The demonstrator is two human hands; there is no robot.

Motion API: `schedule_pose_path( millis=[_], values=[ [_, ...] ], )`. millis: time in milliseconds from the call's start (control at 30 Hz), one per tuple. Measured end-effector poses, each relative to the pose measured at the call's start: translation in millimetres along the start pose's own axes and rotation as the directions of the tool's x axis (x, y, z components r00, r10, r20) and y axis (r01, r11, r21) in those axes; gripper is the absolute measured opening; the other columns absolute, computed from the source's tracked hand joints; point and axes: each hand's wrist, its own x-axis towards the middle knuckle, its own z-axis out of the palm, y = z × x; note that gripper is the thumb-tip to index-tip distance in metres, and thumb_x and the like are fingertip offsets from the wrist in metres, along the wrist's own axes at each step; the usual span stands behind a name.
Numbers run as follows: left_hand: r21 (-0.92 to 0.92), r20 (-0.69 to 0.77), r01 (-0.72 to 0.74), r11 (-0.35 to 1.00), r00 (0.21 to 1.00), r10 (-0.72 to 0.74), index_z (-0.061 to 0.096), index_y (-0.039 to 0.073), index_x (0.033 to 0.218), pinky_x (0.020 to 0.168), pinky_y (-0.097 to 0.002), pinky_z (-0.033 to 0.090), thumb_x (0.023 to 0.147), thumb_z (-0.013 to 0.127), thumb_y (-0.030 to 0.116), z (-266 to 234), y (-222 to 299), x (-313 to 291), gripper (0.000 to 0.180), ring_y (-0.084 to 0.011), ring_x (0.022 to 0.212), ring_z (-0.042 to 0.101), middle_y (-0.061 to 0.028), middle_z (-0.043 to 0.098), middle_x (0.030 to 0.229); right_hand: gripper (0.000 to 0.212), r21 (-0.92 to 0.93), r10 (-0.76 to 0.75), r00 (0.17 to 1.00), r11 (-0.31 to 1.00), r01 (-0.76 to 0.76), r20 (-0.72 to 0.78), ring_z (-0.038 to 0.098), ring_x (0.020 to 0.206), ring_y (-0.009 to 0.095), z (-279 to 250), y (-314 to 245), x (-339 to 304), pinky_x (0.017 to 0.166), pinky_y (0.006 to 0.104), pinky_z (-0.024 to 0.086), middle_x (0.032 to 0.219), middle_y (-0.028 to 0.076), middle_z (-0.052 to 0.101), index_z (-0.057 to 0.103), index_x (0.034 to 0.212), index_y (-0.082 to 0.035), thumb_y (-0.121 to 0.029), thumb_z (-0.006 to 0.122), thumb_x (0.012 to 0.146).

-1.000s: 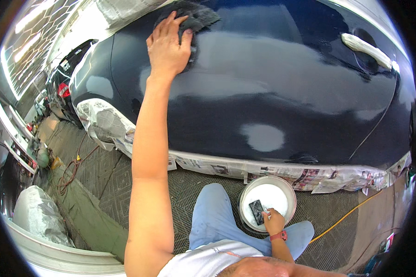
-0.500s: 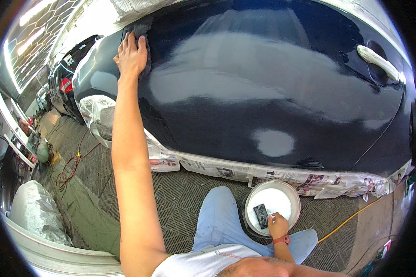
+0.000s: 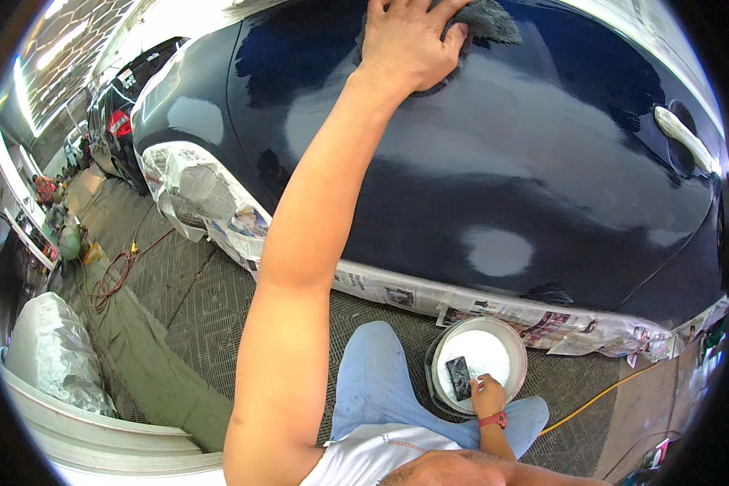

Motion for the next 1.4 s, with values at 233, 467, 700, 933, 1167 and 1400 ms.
schedule_pose_path(
  millis=[233, 467, 700, 933, 1167, 1400],
  values=[
    [0.218, 0.048, 0.294, 0.931, 0.949, -0.311, 0.052, 0.022, 0.158, 0.119, -0.0605, 0.035, 0.106, 0.051, 0.047, -13, -84, -38, 0.057, -0.0353, 0.152, 0.043, -0.0117, 0.048, 0.164, 0.026, -0.039, -0.019, 1.0, 0.999, 0.018, -0.022, 0.076, 0.078, 0.035, 4, 3, -1, 0.074, 0.0474, 0.059, 0.082, 0.013, 0.078, 0.077, 0.101, -0.005, -0.028, 0.081, 0.091],
    [0.316, 0.075, 0.417, 0.852, 0.884, -0.461, 0.045, 0.019, 0.163, 0.122, -0.0629, 0.031, 0.109, 0.039, 0.055, -16, -195, -78, 0.065, -0.0431, 0.153, 0.042, -0.0165, 0.043, 0.168, 0.025, -0.048, 0.006, 1.0, 0.999, -0.007, -0.013, 0.075, 0.077, 0.036, 5, 4, 0, 0.074, 0.0478, 0.059, 0.083, 0.014, 0.078, 0.077, 0.101, -0.005, -0.028, 0.081, 0.091],
    [0.281, 0.073, 0.534, 0.798, 0.817, -0.572, 0.042, 0.026, 0.167, 0.126, -0.0622, 0.025, 0.11, 0.037, 0.054, -30, -251, -94, 0.064, -0.0355, 0.159, 0.036, -0.0111, 0.039, 0.173, 0.024, -0.087, -0.022, 1.0, 0.996, 0.021, -0.016, 0.076, 0.08, 0.035, 7, 11, -1, 0.075, 0.0479, 0.059, 0.084, 0.013, 0.078, 0.076, 0.102, -0.006, -0.027, 0.08, 0.092],
    [0.183, -0.18, 0.667, 0.722, 0.745, -0.642, 0.053, 0.012, 0.159, 0.127, -0.0624, 0.023, 0.112, 0.038, 0.052, -19, -256, -177, 0.065, -0.036, 0.16, 0.034, -0.0121, 0.041, 0.172, 0.024, -0.04, -0.034, 0.999, 0.999, 0.033, -0.027, 0.076, 0.08, 0.035, 10, 7, -1, 0.075, 0.048, 0.058, 0.083, 0.012, 0.078, 0.075, 0.102, -0.006, -0.027, 0.08, 0.093],
    [0.008, -0.304, 0.373, 0.928, 0.885, -0.353, 0.055, 0.01, 0.156, 0.128, -0.0634, 0.019, 0.1, 0.059, 0.038, 22, 6, -131, 0.062, -0.0422, 0.157, 0.034, -0.016, 0.042, 0.169, 0.027, -0.088, -0.031, 1.0, 0.996, 0.031, 0.008, 0.076, 0.08, 0.035, 8, 9, 2, 0.075, 0.0479, 0.059, 0.083, 0.012, 0.078, 0.076, 0.102, -0.005, -0.03, 0.078, 0.094],
    [-0.184, -0.06, 0.061, 0.981, 0.996, -0.073, 0.05, 0.038, 0.162, 0.132, -0.0623, 0.007, 0.094, 0.068, 0.046, 73, 139, -194, 0.071, -0.0381, 0.166, 0.018, -0.0087, 0.029, 0.179, 0.025, -0.092, -0.044, 0.999, 0.995, 0.044, -0.002, 0.075, 0.079, 0.036, 6, 16, 0, 0.074, 0.0495, 0.057, 0.082, 0.013, 0.077, 0.076, 0.1, -0.006, -0.03, 0.079, 0.095]
  ],
)
